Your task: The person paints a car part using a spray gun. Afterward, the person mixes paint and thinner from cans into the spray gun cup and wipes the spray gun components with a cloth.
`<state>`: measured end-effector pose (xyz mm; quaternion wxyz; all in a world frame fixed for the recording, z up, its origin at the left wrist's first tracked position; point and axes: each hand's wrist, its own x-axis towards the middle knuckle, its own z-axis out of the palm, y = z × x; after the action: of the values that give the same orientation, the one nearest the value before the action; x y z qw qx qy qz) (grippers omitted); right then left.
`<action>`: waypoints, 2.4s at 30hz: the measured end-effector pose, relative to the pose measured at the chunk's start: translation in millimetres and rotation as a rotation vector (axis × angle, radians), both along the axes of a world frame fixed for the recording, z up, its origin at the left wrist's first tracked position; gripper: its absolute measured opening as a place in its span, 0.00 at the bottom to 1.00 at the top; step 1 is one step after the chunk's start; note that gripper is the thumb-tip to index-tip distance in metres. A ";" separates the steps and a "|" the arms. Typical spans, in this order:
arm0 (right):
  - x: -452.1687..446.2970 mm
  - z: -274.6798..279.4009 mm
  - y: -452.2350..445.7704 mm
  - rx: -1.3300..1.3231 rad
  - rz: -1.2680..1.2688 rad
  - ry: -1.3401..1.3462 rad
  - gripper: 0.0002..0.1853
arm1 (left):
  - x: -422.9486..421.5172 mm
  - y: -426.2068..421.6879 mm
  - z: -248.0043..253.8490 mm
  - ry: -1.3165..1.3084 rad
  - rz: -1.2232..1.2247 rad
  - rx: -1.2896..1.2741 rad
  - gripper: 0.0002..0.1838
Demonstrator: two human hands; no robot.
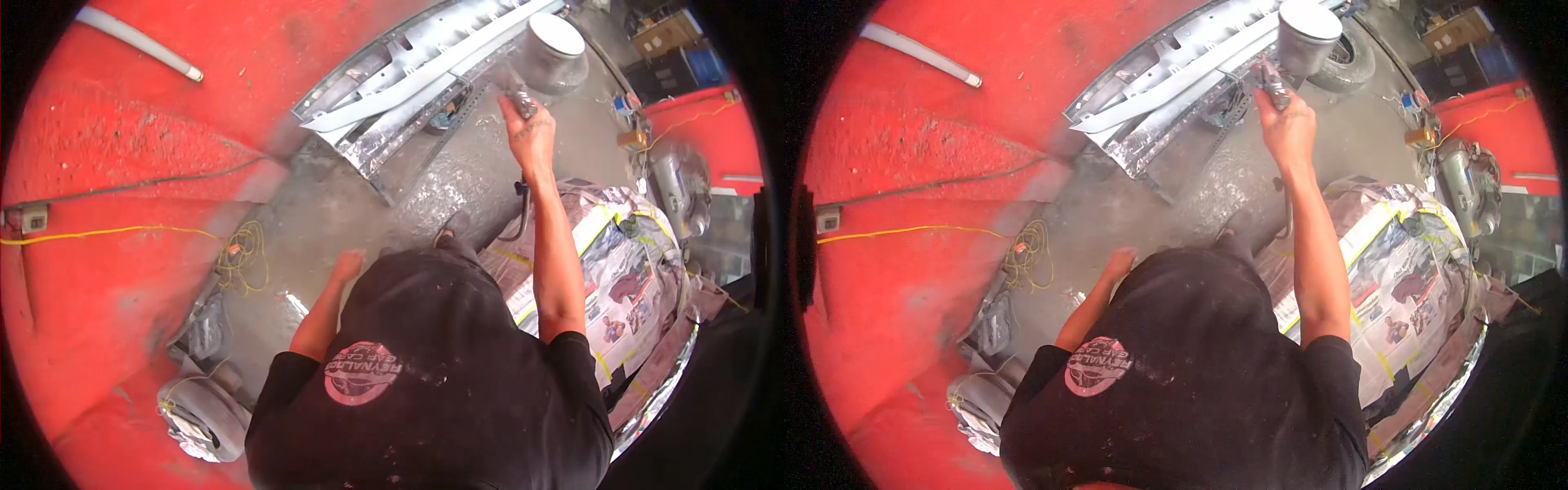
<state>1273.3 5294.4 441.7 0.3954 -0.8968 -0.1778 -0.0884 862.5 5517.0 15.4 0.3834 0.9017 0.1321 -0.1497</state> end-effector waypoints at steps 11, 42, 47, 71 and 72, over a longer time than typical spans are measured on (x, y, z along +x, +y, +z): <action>-125.8 -22.1 80.7 -0.018 0.475 0.194 0.13 | -48.1 8.7 -9.5 0.205 0.025 -0.100 0.12; -168.9 -89.9 78.2 0.168 0.489 0.417 0.16 | -63.7 31.5 -2.5 -0.049 -0.157 0.108 0.12; -146.3 -95.6 52.4 0.230 0.436 0.513 0.20 | -72.5 22.1 3.9 -0.088 0.075 -0.095 0.12; -135.0 -49.1 71.8 0.164 0.514 0.123 0.16 | -18.1 -8.2 24.2 0.097 0.070 -0.170 0.17; -139.2 -49.4 80.0 0.167 0.570 0.080 0.17 | -21.1 -9.8 22.8 0.044 0.053 -0.138 0.17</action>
<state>1134.1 5374.4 392.3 0.4836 -0.7776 -0.3989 0.0475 841.4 5507.2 38.2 0.4454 0.8659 0.1537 -0.1680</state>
